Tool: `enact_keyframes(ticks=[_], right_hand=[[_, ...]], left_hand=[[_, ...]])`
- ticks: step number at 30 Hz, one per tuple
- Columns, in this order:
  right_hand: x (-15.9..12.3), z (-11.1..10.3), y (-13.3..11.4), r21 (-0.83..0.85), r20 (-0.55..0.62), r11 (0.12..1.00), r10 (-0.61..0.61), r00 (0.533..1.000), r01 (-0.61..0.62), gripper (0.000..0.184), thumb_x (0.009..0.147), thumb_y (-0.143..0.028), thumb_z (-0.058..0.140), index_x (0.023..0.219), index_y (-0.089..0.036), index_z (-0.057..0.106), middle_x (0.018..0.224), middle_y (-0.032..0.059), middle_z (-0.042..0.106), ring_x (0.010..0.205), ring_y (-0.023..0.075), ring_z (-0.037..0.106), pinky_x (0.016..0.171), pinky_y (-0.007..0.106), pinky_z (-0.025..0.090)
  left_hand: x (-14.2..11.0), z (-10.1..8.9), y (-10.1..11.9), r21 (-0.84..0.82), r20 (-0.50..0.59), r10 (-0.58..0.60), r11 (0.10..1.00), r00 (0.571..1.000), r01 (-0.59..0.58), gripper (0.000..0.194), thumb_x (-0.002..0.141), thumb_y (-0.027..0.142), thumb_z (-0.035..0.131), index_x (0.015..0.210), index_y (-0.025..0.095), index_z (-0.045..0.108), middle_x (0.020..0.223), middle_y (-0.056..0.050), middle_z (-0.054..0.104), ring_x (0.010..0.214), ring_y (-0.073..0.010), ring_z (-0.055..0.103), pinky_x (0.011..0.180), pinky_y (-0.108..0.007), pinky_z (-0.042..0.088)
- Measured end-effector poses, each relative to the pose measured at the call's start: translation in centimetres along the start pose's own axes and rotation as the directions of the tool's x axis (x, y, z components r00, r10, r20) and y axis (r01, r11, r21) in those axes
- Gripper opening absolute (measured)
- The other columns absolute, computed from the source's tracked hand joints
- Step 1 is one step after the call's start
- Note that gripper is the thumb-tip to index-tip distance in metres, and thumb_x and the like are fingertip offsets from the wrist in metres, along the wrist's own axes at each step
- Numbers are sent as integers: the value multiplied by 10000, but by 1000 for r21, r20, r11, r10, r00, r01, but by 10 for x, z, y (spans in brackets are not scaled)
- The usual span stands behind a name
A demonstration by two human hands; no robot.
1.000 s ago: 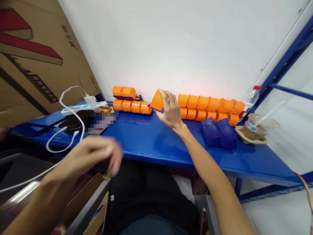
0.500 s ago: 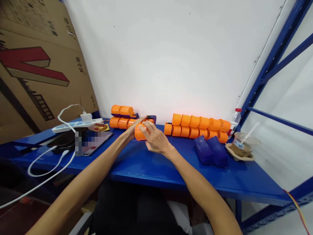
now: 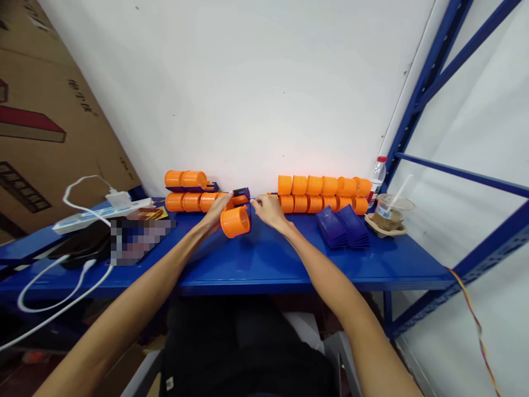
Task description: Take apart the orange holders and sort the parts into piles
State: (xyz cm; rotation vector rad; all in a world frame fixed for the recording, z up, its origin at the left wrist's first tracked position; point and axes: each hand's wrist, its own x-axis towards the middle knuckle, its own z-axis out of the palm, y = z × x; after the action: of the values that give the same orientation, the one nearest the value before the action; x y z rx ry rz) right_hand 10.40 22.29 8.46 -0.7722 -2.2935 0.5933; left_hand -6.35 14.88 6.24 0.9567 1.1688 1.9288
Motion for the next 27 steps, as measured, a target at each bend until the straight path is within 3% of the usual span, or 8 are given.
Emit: enact_keyframes(ticks=[3,8,13,15,18,22,27], right_hand=[[0,4,0,20,22,1000,-9,1000,9,293,1014,-229,609,747,-146,700,649,9,698,634,116,635,691,218,431],[2,5,0,-50,37,999,5,999,-3,262,970,-191,615,728,-146,706,640,25,700,652,139,655,702,233,445],[4,8,3,12,123,997,69,990,-71,285,932,-123,535,662,-177,605,532,3,625,523,138,637,637,225,482],[5,10,5,58,144,995,71,987,-80,305,930,-125,526,634,-195,551,505,-7,597,492,136,626,604,219,488],[6,12,7,112,167,988,85,982,-104,308,935,-128,503,638,-207,524,509,-2,607,503,149,645,590,227,505],[9,13,7,138,202,980,114,973,-143,280,946,-139,481,683,-199,556,548,12,650,541,167,675,595,238,515],[14,12,8,-35,138,993,113,984,-110,307,953,-156,515,665,-173,621,630,29,697,748,169,719,678,216,470]], left_hand=[[0,0,-4,115,-7,80,990,997,-79,472,807,498,876,640,187,563,611,37,510,558,-101,438,531,-226,396],[0,1,-5,175,61,115,977,991,-124,463,792,543,864,677,187,590,650,15,539,619,-133,496,600,-249,443],[-1,-4,-4,292,151,-21,956,988,-24,508,720,601,881,680,184,594,613,8,520,576,-153,524,515,-255,449],[-2,-4,-3,321,171,-54,947,984,-4,494,735,611,860,757,165,649,676,-16,583,610,-176,577,514,-268,490],[-2,-2,-3,317,155,-33,948,987,-18,479,774,598,833,814,147,675,737,-36,620,650,-186,598,529,-274,515],[-2,0,-6,311,87,62,947,994,-87,473,779,574,847,711,162,625,659,8,525,602,-145,509,497,-235,431],[0,-2,-10,306,56,100,945,993,-112,456,814,559,825,684,187,595,612,23,497,546,-127,470,463,-223,390]])
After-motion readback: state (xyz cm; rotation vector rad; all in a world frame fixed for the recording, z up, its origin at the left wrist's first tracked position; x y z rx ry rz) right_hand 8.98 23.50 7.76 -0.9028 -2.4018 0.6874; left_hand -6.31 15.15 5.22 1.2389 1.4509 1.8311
